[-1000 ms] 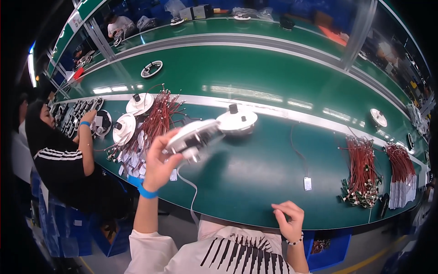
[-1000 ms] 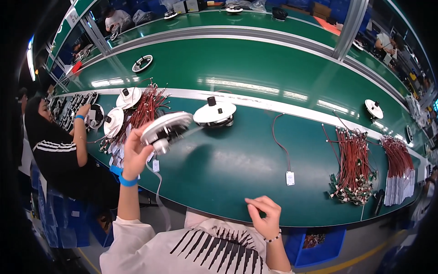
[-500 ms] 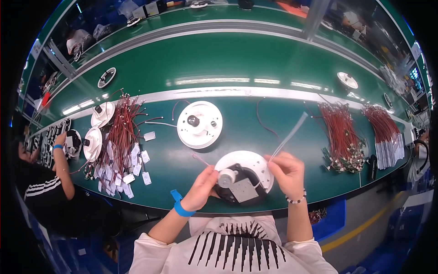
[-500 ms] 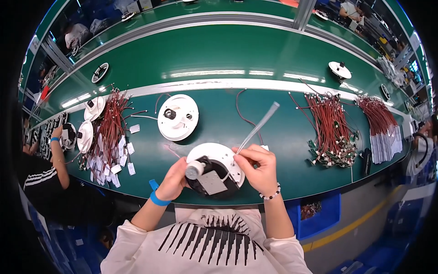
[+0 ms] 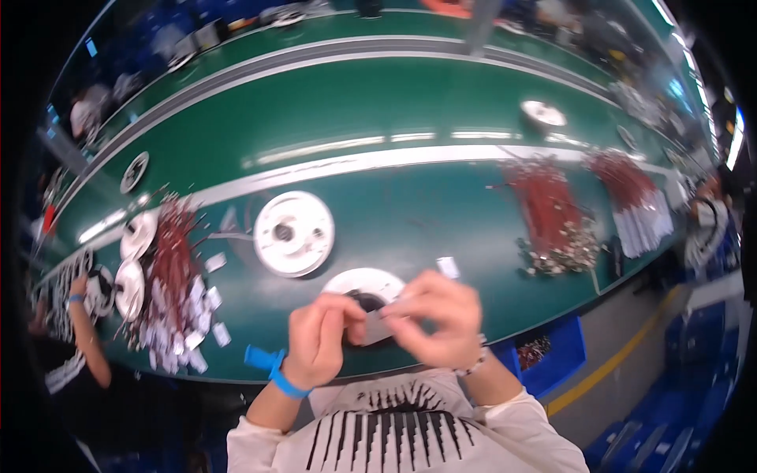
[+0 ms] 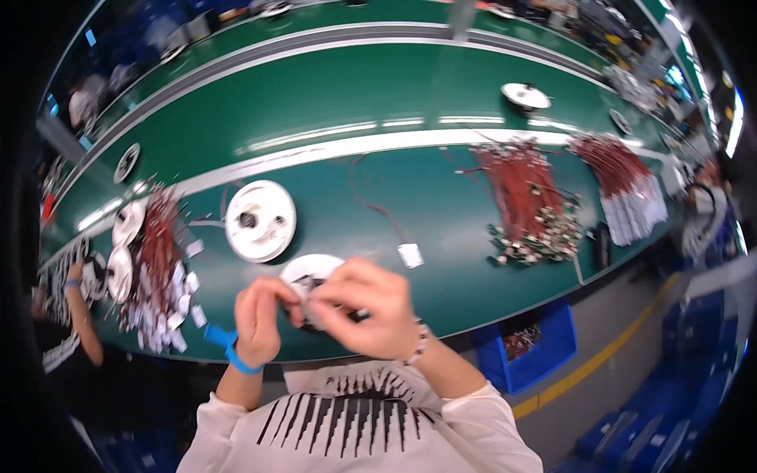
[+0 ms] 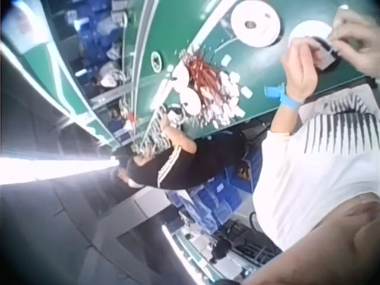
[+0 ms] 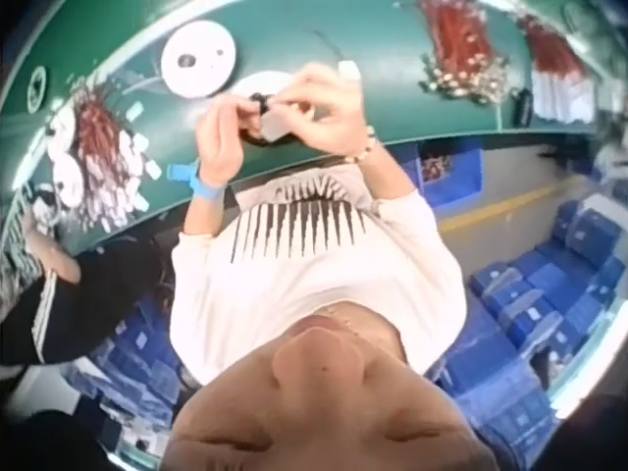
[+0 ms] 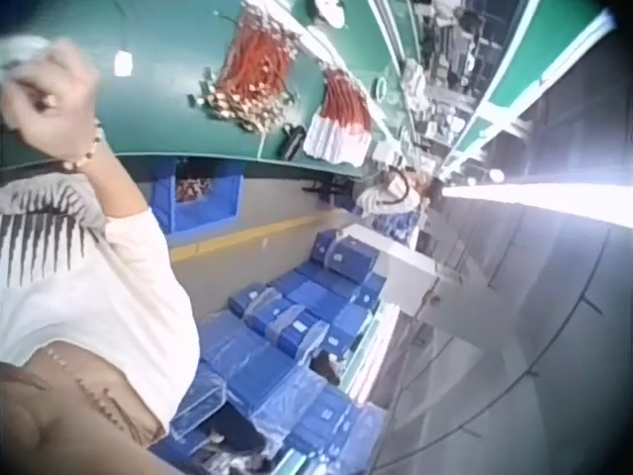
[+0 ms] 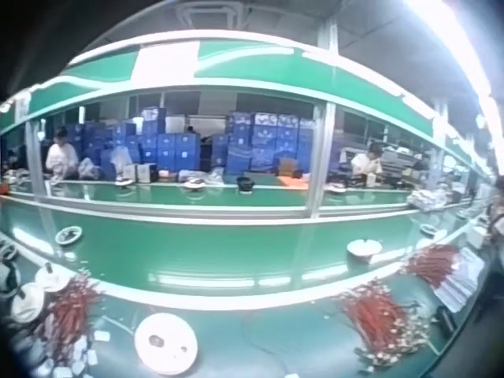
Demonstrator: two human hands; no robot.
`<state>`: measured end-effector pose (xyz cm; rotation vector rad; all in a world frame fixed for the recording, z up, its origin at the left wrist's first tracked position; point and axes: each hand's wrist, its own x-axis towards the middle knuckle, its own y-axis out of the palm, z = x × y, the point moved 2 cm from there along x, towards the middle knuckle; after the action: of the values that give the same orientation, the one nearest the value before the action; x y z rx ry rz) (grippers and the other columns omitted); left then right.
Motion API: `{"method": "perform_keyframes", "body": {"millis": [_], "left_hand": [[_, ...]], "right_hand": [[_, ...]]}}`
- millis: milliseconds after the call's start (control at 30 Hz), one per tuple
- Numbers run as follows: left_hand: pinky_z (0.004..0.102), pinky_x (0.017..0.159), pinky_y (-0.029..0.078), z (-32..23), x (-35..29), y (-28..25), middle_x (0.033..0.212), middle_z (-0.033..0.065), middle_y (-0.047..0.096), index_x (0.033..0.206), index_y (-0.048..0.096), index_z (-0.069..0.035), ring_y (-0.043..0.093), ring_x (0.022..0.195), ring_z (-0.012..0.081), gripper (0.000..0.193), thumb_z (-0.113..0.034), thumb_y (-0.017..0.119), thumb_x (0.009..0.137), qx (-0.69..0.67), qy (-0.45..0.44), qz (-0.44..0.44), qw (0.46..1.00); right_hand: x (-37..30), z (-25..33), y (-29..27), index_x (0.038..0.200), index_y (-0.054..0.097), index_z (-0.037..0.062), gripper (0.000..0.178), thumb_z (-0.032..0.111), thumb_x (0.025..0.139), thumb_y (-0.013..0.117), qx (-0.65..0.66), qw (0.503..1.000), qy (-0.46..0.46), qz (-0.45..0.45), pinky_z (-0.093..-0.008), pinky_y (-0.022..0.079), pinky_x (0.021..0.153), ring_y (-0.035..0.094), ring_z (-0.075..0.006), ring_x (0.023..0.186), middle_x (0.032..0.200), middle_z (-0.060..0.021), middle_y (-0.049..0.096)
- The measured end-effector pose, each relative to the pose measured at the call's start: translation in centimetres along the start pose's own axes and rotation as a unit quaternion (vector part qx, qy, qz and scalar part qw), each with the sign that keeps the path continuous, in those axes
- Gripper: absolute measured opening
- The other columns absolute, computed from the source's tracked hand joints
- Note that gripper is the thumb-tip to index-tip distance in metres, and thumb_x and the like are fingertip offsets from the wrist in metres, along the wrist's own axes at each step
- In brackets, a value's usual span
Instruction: Assembling electronic devices, possibly smoke detectors or sensors, on a factory production line.
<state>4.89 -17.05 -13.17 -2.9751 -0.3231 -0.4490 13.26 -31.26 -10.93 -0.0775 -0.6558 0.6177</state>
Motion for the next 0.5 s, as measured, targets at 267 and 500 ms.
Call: {"method": "perform_keyframes", "body": {"millis": [267,500], "left_hand": [[0.0315,0.046,0.044,-3.1,1.3,1.6,0.061,0.0132,0.055,0.088,0.056,0.000,0.055,0.051,0.0279,0.017,-0.002,0.050,0.073,0.264,0.099,0.048,0.958],[0.0385,0.047,0.042,-2.9,1.9,1.9,0.061,0.0118,0.054,0.074,0.053,-0.005,0.053,0.055,0.0308,0.009,-0.013,0.051,0.073,0.378,0.036,0.191,0.905]], "right_hand": [[0.6,1.6,0.1,0.083,0.066,0.0004,0.023,-0.005,0.061,0.068,0.031,0.996,-0.066,-0.051,-0.0205,0.039,0.045,0.052,-0.0113,0.053,0.067,-0.0072,0.055],[1.2,2.0,-0.3,0.079,0.067,0.0023,0.023,-0.004,0.057,0.070,-0.006,0.999,-0.033,0.032,-0.0217,0.039,0.045,0.052,-0.0117,0.053,0.063,-0.0070,0.054]]}}
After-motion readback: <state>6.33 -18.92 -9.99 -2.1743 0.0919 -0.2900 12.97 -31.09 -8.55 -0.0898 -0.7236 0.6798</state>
